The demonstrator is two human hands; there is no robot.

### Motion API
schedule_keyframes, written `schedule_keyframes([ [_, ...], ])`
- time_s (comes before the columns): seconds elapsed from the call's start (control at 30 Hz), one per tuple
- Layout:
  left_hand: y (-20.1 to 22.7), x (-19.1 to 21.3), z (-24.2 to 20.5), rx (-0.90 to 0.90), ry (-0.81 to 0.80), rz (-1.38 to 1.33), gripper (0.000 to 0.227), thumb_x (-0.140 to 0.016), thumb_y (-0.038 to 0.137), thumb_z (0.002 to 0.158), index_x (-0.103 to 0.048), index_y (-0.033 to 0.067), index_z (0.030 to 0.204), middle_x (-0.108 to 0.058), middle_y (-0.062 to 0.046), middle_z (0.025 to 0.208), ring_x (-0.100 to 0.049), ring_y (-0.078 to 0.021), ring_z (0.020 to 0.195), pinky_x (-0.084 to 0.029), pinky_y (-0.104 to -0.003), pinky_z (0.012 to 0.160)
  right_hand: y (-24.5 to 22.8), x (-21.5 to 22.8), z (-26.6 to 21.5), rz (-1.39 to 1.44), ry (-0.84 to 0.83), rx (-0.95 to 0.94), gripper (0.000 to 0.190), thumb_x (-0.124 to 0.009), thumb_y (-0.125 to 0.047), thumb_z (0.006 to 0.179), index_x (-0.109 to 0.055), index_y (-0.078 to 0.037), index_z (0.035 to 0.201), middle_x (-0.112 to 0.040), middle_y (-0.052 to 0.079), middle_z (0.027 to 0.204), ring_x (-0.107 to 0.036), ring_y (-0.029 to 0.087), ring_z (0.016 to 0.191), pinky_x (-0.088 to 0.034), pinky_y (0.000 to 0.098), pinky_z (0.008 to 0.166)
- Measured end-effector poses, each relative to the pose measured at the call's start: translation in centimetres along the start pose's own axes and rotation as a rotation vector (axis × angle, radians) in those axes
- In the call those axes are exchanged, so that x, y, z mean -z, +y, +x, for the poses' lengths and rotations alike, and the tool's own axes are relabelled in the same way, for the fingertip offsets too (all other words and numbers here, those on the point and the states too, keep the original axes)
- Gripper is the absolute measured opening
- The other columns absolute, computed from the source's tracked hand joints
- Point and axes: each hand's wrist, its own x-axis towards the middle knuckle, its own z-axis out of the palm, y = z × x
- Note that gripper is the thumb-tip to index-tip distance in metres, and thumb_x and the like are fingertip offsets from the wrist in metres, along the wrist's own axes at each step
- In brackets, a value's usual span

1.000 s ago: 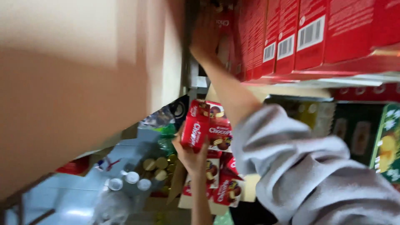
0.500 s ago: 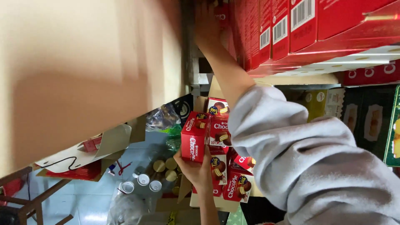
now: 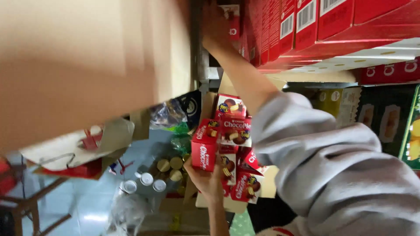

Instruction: Packing small snack boxes into a larger cardboard shipping box.

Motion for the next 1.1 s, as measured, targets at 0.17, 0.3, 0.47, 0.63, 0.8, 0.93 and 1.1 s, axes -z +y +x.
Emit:
schedule_keyframes([
  [0.17,-1.0,2.1,-0.6,-0.078,0.057,-0.031,0.059,-0.083,0.0,0.096,-0.048,0.0009,0.144,-0.066,-0.012,0.14,-0.067,-0.0179,0.126,-0.057,-0.038,0.112,-0.2,12.8,-10.9,0.377,0.046,0.157,0.121,-0.106,-0.013,0.083,-0.026,-0.009,0.173,-0.032,0.022,0.176,-0.045,0.043,0.161,-0.063,0.0445,0.116],
  [0.3,-1.0,4.5,-3.5,0.132,0.258,-0.183,0.049,-0.077,0.011,0.107,-0.054,0.0018,0.149,-0.068,-0.012,0.137,-0.068,-0.0192,0.121,-0.056,-0.04,0.108,1.6,22.7,-22.5,0.915,-0.043,0.143,0.12,-0.106,-0.009,0.088,-0.023,-0.01,0.174,-0.033,0.019,0.175,-0.05,0.035,0.16,-0.064,0.0435,0.122],
  [0.47,-1.2,7.7,-8.4,0.236,0.368,-0.459,0.045,-0.073,0.025,0.107,-0.055,0.0073,0.145,-0.069,-0.009,0.139,-0.07,-0.0233,0.127,-0.059,-0.046,0.109,8.9,31.6,-32.3,1.041,-0.162,0.059,0.123,-0.105,-0.013,0.09,-0.014,-0.008,0.172,-0.038,0.017,0.171,-0.051,0.032,0.158,-0.051,0.0448,0.13],
  [0.63,-3.7,11.0,-14.0,0.336,0.325,-0.421,0.057,-0.076,0.028,0.107,-0.055,0.0091,0.156,-0.067,-0.006,0.144,-0.066,-0.0239,0.133,-0.056,-0.049,0.109,15.8,33.4,-35.5,1.085,-0.422,-0.109,0.108,-0.096,-0.018,0.099,-0.021,-0.006,0.175,-0.048,0.019,0.168,-0.059,0.032,0.152,-0.052,0.0454,0.131],
  [0.8,-6.7,14.0,-15.1,0.522,0.331,-0.353,0.068,-0.074,0.034,0.104,-0.053,0.0115,0.165,-0.068,-0.005,0.141,-0.064,-0.0233,0.133,-0.059,-0.052,0.101,17.9,29.6,-30.4,0.888,-0.36,0.036,0.107,-0.101,-0.031,0.095,-0.032,-0.005,0.173,-0.06,0.019,0.16,-0.065,0.032,0.148,-0.056,0.0448,0.128],
  [0.93,-9.2,16.1,-14.2,0.405,0.31,-0.329,0.064,-0.077,0.029,0.103,-0.053,0.0113,0.16,-0.069,-0.004,0.142,-0.067,-0.0204,0.129,-0.06,-0.052,0.099,14.6,23.2,-23.4,0.488,-0.188,0.467,0.105,-0.102,-0.037,0.086,-0.043,-0.002,0.165,-0.061,0.021,0.154,-0.061,0.042,0.14,-0.053,0.0493,0.12],
  [1.1,-10.4,18.1,-14.1,0.424,0.329,-0.282,0.058,-0.08,0.025,0.108,-0.059,0.0007,0.156,-0.073,-0.009,0.136,-0.072,-0.0206,0.123,-0.06,-0.046,0.104,9.0,16.6,-19.7,0.195,-0.313,0.579,0.098,-0.101,-0.059,0.084,-0.053,-0.008,0.153,-0.065,0.019,0.144,-0.06,0.043,0.134,-0.045,0.0621,0.112],
])
